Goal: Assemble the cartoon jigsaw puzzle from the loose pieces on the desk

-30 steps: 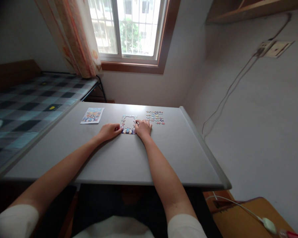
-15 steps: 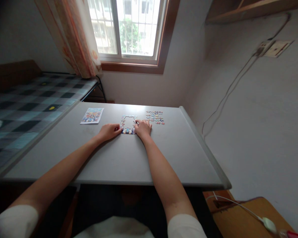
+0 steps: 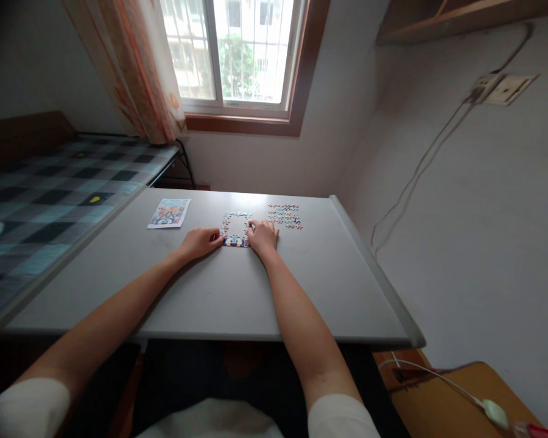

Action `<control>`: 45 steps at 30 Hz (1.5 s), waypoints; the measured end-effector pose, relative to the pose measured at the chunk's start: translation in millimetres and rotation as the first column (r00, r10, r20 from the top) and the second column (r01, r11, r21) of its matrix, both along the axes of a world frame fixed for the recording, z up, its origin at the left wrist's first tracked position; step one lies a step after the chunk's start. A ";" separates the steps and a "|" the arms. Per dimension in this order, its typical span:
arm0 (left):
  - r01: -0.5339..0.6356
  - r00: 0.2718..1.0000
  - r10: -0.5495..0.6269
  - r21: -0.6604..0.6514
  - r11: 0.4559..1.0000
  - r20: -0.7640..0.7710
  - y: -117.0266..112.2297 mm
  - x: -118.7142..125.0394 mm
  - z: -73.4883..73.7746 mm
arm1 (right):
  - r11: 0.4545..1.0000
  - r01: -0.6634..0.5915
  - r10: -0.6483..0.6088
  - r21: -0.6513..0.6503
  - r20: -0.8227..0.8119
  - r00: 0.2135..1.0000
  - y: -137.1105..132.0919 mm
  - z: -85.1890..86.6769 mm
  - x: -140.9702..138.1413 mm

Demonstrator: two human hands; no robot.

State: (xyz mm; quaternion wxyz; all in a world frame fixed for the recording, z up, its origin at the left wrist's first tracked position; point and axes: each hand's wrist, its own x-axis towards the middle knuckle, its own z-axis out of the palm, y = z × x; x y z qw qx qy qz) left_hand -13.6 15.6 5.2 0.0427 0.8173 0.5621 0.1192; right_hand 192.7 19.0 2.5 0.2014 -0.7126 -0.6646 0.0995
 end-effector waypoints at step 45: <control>-0.015 1.000 0.014 -0.028 1.000 -0.016 -2.5 1.8 4.3 | 1.000 0.000 0.000 0.004 -0.008 1.000 1.3 -2.0 0.1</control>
